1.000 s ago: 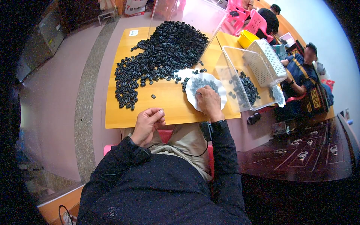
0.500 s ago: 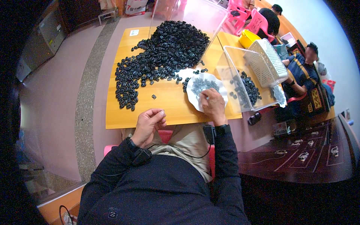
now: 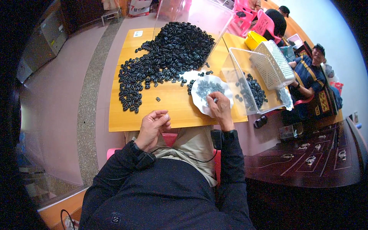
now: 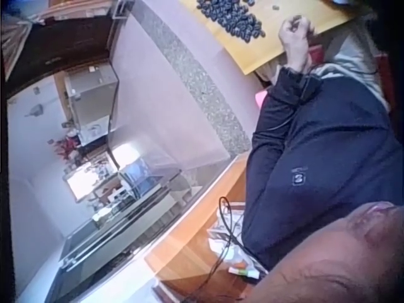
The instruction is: The person picks up a black plastic cord lock and a metal spring, inserts the spring into the cord lock by hand, and places the assembled unit into a clear plastic bin.
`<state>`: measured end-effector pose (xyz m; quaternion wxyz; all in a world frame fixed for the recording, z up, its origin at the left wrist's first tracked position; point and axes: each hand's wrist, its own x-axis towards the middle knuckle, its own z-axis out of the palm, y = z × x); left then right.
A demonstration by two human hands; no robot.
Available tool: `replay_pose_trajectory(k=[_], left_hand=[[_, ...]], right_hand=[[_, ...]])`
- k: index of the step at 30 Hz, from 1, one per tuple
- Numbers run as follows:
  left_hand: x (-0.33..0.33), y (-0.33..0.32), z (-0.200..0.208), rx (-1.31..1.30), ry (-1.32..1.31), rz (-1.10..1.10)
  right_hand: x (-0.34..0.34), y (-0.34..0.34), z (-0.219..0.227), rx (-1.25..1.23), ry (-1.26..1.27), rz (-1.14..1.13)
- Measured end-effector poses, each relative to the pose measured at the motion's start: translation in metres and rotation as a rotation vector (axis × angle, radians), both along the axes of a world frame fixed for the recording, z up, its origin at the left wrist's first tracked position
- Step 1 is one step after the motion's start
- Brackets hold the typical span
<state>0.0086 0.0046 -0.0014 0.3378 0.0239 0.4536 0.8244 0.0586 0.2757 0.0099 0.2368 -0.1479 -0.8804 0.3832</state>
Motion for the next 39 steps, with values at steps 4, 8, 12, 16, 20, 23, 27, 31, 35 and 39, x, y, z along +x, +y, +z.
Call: replay_pose_trajectory(k=[4, 8, 12, 16, 20, 23, 27, 31, 35, 39], left_hand=[[0.001, -0.001, -0.001, -0.001, 0.043, -0.006], [0.000, 0.000, -0.004, 0.021, 0.020, -0.076], [0.001, 0.002, -0.001, -0.018, 0.014, -0.130], [0.001, -0.001, 0.002, -0.022, 0.001, -0.143], [0.001, 0.000, 0.003, -0.038, 0.008, -0.161], [0.001, 0.001, 0.003, -0.028, 0.000, -0.189], [0.003, 0.000, 0.003, 0.045, -0.035, -0.244], [0.003, -0.001, 0.004, 0.068, -0.018, -0.270], [0.004, -0.001, 0.009, 0.116, 0.002, -0.279], [0.004, -0.002, 0.007, 0.125, 0.034, -0.264]], right_hand=[[0.003, -0.008, 0.007, -0.056, -0.012, 0.010], [0.005, -0.006, 0.006, -0.097, -0.049, 0.001], [0.005, 0.001, 0.000, -0.092, -0.020, 0.005], [0.003, 0.004, 0.004, 0.013, -0.052, 0.019], [0.004, 0.003, 0.007, -0.029, -0.056, 0.021], [0.007, -0.008, 0.011, -0.122, -0.001, 0.095], [0.019, -0.056, 0.034, -0.459, -0.047, 0.254], [0.022, -0.082, 0.027, -0.451, -0.056, 0.443], [0.025, -0.095, 0.027, -0.344, -0.027, 0.483], [0.024, -0.098, 0.029, -0.311, -0.006, 0.495]])
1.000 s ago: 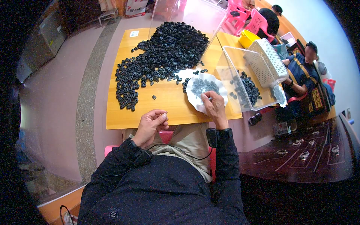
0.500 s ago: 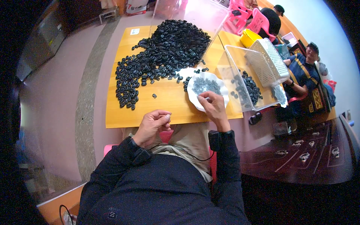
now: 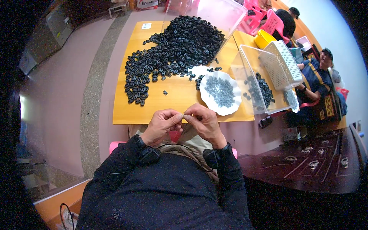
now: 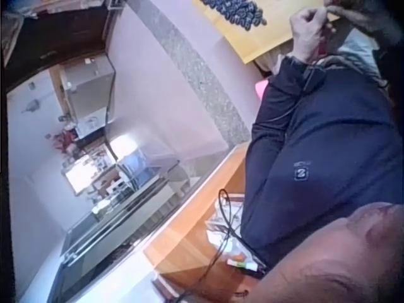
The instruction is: The person picks up a black plastic cord lock and a metal spring, inserts the spring into the cord lock by hand, and places the assembled unit into a clear plastic bin.
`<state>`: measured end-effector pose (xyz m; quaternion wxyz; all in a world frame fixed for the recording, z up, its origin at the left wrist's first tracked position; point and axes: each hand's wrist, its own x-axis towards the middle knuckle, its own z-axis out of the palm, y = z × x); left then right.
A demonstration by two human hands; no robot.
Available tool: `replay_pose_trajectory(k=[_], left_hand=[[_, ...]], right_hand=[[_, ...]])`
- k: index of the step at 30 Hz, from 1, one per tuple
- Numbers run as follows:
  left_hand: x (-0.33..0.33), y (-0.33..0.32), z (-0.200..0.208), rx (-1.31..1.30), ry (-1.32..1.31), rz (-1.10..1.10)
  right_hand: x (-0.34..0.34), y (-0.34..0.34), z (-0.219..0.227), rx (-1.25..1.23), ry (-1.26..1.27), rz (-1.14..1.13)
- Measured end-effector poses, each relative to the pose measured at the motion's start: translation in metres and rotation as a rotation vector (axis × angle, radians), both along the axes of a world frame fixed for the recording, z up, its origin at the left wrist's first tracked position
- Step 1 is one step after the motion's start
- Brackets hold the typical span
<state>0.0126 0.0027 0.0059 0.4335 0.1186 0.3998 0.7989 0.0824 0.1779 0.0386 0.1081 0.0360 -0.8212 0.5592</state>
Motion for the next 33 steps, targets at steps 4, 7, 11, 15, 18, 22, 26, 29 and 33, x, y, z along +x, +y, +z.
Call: replay_pose_trajectory(k=[4, 7, 11, 15, 18, 22, 26, 29, 33], left_hand=[[0.000, 0.000, 0.000, -0.016, 0.046, 0.010], [0.001, 0.000, 0.000, -0.037, 0.142, 0.018], [0.001, 0.000, -0.001, -0.091, 0.206, 0.047], [0.002, 0.000, 0.002, -0.116, 0.264, 0.077], [0.003, 0.000, 0.001, -0.128, 0.272, 0.097], [0.003, 0.000, -0.001, -0.119, 0.284, 0.107], [0.002, -0.002, -0.001, -0.132, 0.340, 0.112], [0.001, -0.002, -0.003, -0.147, 0.367, 0.131], [0.003, 0.000, -0.001, -0.135, 0.352, 0.175]], right_hand=[[0.000, -0.006, 0.000, -0.016, 0.057, -0.014], [0.000, -0.008, 0.000, -0.015, 0.058, -0.023], [0.004, -0.012, -0.004, -0.098, -0.022, -0.061], [0.004, -0.013, -0.007, -0.105, -0.102, -0.102], [0.003, -0.014, -0.007, -0.106, -0.161, -0.112], [0.003, -0.014, -0.004, -0.254, -0.244, -0.072], [0.003, -0.018, -0.001, -0.282, -0.238, -0.021], [0.005, -0.019, 0.002, -0.290, -0.251, -0.011], [0.006, -0.015, -0.005, -0.235, -0.219, 0.006]])
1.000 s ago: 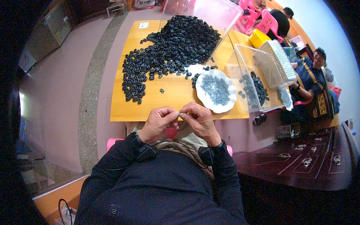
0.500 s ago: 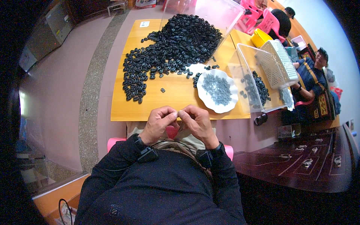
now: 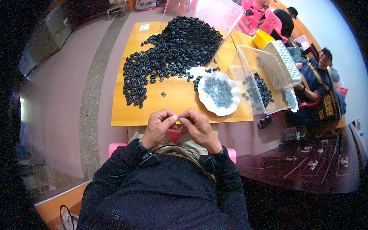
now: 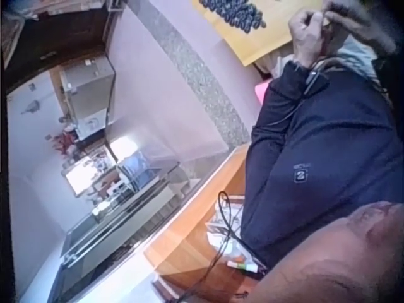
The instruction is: The person picks up a black plastic cord lock and a metal spring, inserts the spring into the cord lock by hand, and places the assembled unit into a clear plastic bin.
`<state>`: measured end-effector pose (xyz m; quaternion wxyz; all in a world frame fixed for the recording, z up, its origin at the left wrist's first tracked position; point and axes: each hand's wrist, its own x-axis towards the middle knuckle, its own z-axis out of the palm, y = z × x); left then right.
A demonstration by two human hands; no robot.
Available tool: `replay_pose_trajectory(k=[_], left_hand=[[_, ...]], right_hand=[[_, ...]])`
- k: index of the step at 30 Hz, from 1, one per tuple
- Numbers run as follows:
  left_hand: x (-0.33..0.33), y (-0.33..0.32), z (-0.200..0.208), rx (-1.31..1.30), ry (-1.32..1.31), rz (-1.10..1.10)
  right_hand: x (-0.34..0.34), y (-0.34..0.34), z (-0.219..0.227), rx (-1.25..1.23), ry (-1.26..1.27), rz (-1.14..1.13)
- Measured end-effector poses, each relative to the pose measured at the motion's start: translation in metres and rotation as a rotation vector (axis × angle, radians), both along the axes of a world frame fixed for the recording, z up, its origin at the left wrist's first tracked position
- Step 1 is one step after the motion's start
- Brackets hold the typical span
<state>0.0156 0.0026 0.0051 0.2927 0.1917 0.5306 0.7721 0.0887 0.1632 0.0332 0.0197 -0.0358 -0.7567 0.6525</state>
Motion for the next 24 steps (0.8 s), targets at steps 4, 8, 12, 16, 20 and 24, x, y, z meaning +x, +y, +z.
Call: replay_pose_trajectory(k=[4, 8, 12, 16, 20, 24], left_hand=[[0.000, 0.000, 0.001, 0.000, -0.028, -0.002], [-0.002, 0.000, -0.005, -0.018, -0.057, 0.006], [-0.001, 0.002, -0.003, 0.009, -0.152, -0.067], [0.000, 0.003, 0.000, 0.055, -0.225, -0.112], [-0.001, 0.003, -0.004, 0.089, -0.239, -0.139], [-0.002, 0.002, -0.003, 0.078, -0.280, -0.196]], right_hand=[[0.002, 0.003, 0.005, 0.078, 0.011, 0.017], [0.005, 0.017, 0.005, 0.080, 0.019, -0.077], [0.007, 0.007, 0.010, 0.082, 0.241, -0.152], [-0.001, -0.010, -0.003, 0.294, 0.439, -0.174], [-0.006, -0.016, -0.002, 0.428, 0.551, -0.214], [-0.005, -0.009, -0.001, 0.559, 0.520, -0.269]])
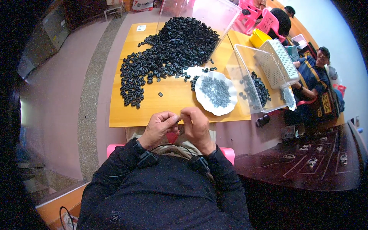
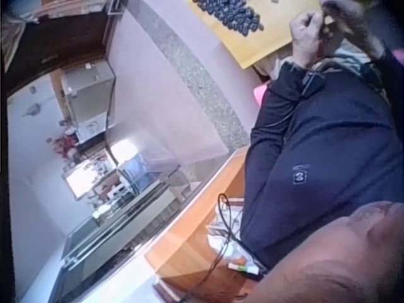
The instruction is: The person picks up a black plastic cord lock and a metal spring, inserts the spring into the cord lock by hand, and places the assembled unit into a clear plastic bin.
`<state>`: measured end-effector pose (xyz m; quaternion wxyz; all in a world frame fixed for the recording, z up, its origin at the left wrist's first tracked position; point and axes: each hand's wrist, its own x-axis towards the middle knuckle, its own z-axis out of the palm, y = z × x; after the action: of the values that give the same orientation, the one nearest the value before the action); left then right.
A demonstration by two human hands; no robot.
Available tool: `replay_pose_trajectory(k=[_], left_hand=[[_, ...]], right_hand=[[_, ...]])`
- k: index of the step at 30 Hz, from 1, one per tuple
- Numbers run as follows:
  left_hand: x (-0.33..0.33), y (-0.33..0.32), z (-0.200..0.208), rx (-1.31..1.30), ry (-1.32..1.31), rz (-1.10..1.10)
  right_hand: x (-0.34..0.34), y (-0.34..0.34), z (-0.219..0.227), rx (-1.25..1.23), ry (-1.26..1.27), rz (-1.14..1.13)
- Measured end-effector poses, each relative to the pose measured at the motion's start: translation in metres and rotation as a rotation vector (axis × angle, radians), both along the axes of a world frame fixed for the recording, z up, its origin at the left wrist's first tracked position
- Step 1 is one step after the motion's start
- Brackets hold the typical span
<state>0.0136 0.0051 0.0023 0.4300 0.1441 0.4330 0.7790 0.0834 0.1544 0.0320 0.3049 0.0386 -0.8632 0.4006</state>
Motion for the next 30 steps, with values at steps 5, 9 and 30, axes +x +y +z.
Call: replay_pose_trajectory(k=[5, 9, 30], left_hand=[[-0.001, 0.000, -0.004, -0.009, -0.021, -0.007], [0.000, 0.000, 0.000, -0.004, -0.033, -0.008], [-0.005, -0.001, -0.010, -0.030, -0.207, 0.169]], right_hand=[[-0.014, 0.060, -0.010, 0.288, 0.034, -0.284], [-0.019, 0.099, -0.011, 0.566, -0.110, -0.420], [-0.002, 0.010, -0.030, -0.604, -0.375, 0.081]])
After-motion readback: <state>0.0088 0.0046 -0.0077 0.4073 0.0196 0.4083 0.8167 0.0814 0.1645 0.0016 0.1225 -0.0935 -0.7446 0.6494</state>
